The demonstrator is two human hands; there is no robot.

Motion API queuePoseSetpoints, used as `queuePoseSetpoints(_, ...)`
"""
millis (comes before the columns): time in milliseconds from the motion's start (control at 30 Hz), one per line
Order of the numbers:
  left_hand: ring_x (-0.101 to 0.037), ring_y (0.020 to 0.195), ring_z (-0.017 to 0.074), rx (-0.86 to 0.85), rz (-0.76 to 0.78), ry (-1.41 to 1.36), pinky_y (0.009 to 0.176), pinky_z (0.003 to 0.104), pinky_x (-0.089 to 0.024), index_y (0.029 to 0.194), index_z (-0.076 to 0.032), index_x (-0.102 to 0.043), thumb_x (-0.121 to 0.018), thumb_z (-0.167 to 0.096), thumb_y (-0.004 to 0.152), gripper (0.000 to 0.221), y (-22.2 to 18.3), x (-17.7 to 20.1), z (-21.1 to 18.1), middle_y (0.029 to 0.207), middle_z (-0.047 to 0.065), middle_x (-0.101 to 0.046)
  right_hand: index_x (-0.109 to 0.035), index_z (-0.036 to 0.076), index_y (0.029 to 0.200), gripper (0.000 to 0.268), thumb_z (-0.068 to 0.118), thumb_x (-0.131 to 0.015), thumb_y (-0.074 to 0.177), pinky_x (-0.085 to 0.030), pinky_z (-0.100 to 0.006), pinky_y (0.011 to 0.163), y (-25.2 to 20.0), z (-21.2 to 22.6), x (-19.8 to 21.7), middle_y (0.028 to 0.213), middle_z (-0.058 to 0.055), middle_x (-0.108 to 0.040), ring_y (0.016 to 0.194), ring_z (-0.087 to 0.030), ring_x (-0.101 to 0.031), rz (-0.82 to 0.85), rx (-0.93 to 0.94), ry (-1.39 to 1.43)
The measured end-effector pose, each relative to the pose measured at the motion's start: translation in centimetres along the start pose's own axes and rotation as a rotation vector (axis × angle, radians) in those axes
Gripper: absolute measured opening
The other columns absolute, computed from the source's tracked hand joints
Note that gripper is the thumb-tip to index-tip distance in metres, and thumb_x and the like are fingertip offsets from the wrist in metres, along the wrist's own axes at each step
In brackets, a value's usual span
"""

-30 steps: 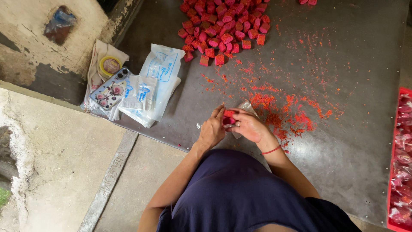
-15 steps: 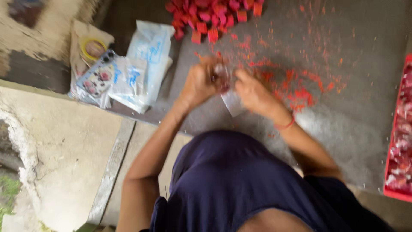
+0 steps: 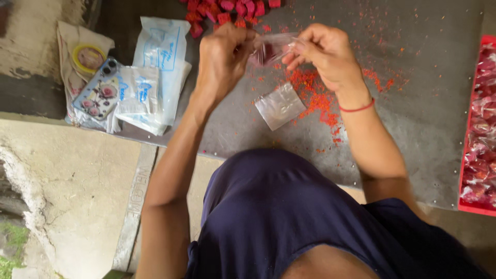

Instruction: The person places small red cubes into clear plastic bags by hand and places the filled bags into a red bin.

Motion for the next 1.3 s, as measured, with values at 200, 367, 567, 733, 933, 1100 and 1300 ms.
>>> queuePoseSetpoints(200,-0.068,0.076,0.0072,0.208,0.068,-0.425,0.064,0.025,-0.055,0.106,-0.002,-0.076,-0.074,-0.010,0.099,0.011,-0.4,1.4,-2.4,0.088,0.005,-0.072,-0.062,0.000,0.107,0.007,0.006,-0.061,0.112,-0.062,-0.039,0.082,-2.1,0.6,-0.9,0.103,-0.018,-0.072,0.089,-0.027,-0.074,0.020,0.031,0.425)
queuePoseSetpoints(367,-0.066,0.069,0.0095,0.154,0.152,-0.413,0.061,0.026,-0.052,0.103,0.001,-0.075,-0.080,-0.010,0.100,0.013,1.3,1.0,-1.5,0.082,0.008,-0.072,-0.061,0.001,0.107,0.008,0.006,-0.060,0.112,-0.063,-0.040,0.081,-2.4,2.3,-1.0,0.102,-0.019,-0.072,0.087,-0.026,-0.074,0.011,0.127,0.324)
queuePoseSetpoints(567,-0.065,0.069,0.0053,0.383,0.274,-0.734,0.061,0.026,-0.055,0.101,0.000,-0.074,-0.075,-0.013,0.100,0.014,-0.2,-0.6,-0.8,0.079,0.005,-0.070,-0.061,-0.001,0.101,0.010,0.007,-0.062,0.107,-0.063,-0.038,0.076,-3.2,1.4,-1.3,0.096,-0.019,-0.072,0.084,-0.025,-0.074,-0.013,-0.021,0.348)
queuePoseSetpoints(733,-0.066,0.065,0.0125,0.238,0.157,-0.272,0.058,0.029,-0.052,0.101,0.001,-0.075,-0.078,-0.009,0.096,0.011,0.7,0.0,0.1,0.079,0.012,-0.072,-0.060,0.000,0.100,0.012,0.007,-0.062,0.109,-0.064,-0.038,0.078,-2.4,0.0,-1.3,0.100,-0.018,-0.071,0.087,-0.024,-0.073,-0.139,-0.008,0.177)
queuePoseSetpoints(933,-0.075,0.073,0.0179,0.142,0.148,-0.172,0.064,0.029,-0.055,0.098,-0.002,-0.076,-0.075,-0.006,0.093,0.007,0.6,-0.4,1.3,0.086,0.012,-0.076,-0.062,-0.001,0.099,0.012,0.009,-0.061,0.105,-0.064,-0.040,0.078,-0.8,-1.6,-1.8,0.096,-0.018,-0.072,0.085,-0.026,-0.075,-0.084,-0.184,0.307)
queuePoseSetpoints(1100,-0.064,0.067,0.0161,0.168,-0.068,-0.266,0.059,0.030,-0.051,0.101,0.001,-0.073,-0.073,-0.007,0.097,0.009,-0.8,1.4,-3.4,0.086,0.013,-0.069,-0.063,0.001,0.100,0.009,0.009,-0.063,0.105,-0.063,-0.040,0.081,-2.2,0.5,-2.3,0.098,-0.016,-0.073,0.089,-0.026,-0.074,-0.094,0.014,0.402)
queuePoseSetpoints(1300,-0.063,0.073,0.0115,0.243,0.036,-0.460,0.062,0.028,-0.050,0.103,-0.003,-0.074,-0.072,-0.011,0.098,0.010,-1.9,2.1,-2.7,0.086,0.004,-0.069,-0.065,0.000,0.105,0.004,0.000,-0.062,0.108,-0.059,-0.034,0.090,-2.7,1.9,-3.2,0.102,-0.013,-0.072,0.094,-0.021,-0.070,-0.048,0.191,0.219)
Point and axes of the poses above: each hand's wrist, its own y-axis towards the middle knuckle, its own x-axis out of the back of the hand, z = x × y, the point moved 3 cm from there along y, towards the middle knuckle
